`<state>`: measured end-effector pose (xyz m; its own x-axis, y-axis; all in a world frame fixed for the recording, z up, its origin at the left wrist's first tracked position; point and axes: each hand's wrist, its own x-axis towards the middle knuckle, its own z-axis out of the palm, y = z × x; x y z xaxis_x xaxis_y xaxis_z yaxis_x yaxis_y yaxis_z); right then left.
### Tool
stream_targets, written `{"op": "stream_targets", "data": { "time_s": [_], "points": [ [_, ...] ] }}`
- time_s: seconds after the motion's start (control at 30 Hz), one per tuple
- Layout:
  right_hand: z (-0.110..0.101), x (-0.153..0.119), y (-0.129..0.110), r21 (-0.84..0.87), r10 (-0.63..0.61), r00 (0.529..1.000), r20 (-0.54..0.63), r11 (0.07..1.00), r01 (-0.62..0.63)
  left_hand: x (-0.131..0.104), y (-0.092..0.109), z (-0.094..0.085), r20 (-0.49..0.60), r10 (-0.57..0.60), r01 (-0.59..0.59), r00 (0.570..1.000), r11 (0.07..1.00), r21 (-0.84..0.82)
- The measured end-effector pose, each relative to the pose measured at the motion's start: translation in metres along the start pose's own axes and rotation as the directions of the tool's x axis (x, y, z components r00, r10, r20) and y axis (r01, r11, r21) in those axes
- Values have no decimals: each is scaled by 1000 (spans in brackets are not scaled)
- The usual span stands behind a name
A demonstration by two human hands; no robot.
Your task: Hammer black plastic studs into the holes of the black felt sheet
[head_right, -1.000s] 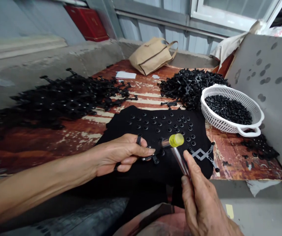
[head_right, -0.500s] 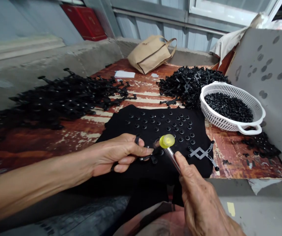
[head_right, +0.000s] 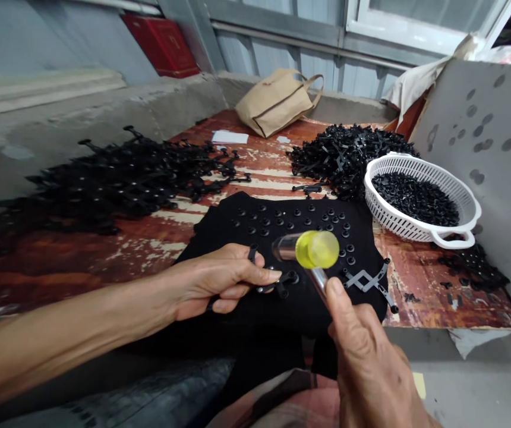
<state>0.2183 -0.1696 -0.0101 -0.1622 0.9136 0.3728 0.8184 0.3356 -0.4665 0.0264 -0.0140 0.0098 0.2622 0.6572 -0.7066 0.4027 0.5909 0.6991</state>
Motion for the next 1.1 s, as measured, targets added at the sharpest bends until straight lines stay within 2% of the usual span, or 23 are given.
{"op": "stream_targets", "data": {
  "time_s": [0.17, 0.3, 0.67, 0.8, 0.87, 0.97, 1.03, 1.1],
  "points": [
    [4, -2, 7, -56, 24, 990, 138, 998, -17, -1, 3, 2, -34, -13, 13, 999, 1000, -12],
    [6, -4, 8, -39, 30, 996, 83, 999, -27, -3, 4, 3, -31, -10, 9, 999, 1000, -29],
    [7, 3, 6, -70, -14, 993, 118, 997, 22, -2, 3, 5, -50, -11, 11, 999, 1000, 1],
    [6, -1, 0, 11, 9, 1000, -14, 1000, -9, -4, 3, 6, -63, 11, -12, 998, 1000, -8],
    [9, -2, 0, -26, 11, 998, -54, 1000, -12, -5, 2, 6, -70, 11, -12, 997, 1000, -18],
    [13, 0, 3, -108, -29, 1000, 11, 994, 30, -6, 3, 6, -76, 8, -10, 997, 1000, -15],
    [12, 1, 4, -73, -27, 995, 98, 997, 34, -6, 3, 6, -70, 12, -13, 997, 1000, -12],
    [8, 2, 5, -19, -30, 996, 82, 999, 31, -6, 2, 6, -55, 19, -20, 998, 1000, -24]
  ]
}}
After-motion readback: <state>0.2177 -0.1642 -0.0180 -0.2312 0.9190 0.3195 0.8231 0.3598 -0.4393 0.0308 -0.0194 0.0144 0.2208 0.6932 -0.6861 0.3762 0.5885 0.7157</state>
